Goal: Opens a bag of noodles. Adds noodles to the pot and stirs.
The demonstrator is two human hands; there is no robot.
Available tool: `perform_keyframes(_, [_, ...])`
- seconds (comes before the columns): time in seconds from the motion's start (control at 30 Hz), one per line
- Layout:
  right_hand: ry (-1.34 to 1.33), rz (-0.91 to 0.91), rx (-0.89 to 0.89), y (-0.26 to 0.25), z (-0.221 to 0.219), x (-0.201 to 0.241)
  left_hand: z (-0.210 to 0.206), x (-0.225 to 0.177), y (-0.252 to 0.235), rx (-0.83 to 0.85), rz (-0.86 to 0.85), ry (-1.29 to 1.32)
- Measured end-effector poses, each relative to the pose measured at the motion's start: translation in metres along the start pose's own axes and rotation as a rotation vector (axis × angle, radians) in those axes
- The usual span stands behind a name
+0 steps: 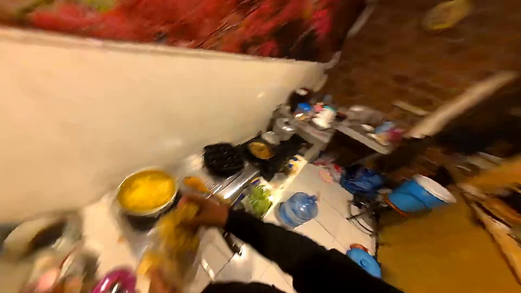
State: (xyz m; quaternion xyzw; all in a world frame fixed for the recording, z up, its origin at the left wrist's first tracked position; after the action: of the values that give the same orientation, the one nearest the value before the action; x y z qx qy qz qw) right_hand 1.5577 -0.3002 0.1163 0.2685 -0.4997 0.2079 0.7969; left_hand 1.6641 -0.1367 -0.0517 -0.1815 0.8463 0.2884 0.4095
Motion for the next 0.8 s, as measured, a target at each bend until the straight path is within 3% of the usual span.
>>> perform_keyframes(0.1, [-0.141,0.057,0.050,-0.022,0.028,0.023,0.000,0.007,-0.017,-0.174,0.037,0.051])
perform_keyframes(0.23, [-0.268,0.199,0.061,-0.053,0.061,0.072,0.013,0.005,-0.034,-0.184,0.010,0.103])
perform_keyframes(0.4, [-0.071,0.351,-0.032,-0.100,0.070,0.105,0.051,0.009,-0.023,-0.227,-0.044,0.130])
perform_keyframes(0.5, [0.309,0.250,0.057,-0.150,0.033,0.072,0.072,0.005,-0.007,-0.268,-0.082,0.138])
perform_keyframes(0.67, [0.786,0.047,0.157,-0.244,-0.031,-0.028,0.091,-0.005,0.023,-0.364,-0.129,0.125])
perform_keyframes(0.8, [1.035,-0.024,0.188,-0.253,-0.043,-0.033,0.104,-0.014,0.045,-0.429,-0.200,0.170])
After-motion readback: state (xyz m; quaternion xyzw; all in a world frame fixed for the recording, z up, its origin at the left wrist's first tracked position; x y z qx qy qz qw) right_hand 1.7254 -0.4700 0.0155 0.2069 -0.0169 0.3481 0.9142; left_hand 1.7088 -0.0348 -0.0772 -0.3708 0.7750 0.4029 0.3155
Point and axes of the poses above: each hand's wrist, its own y-axis away from the middle knuckle, its own z-axis out of the back of the hand, x = y × z, the point moved 4 cm from there along -y, towards the middle knuckle, and after that the axes turned 6 degrees about -z, right-handed, at the moved point
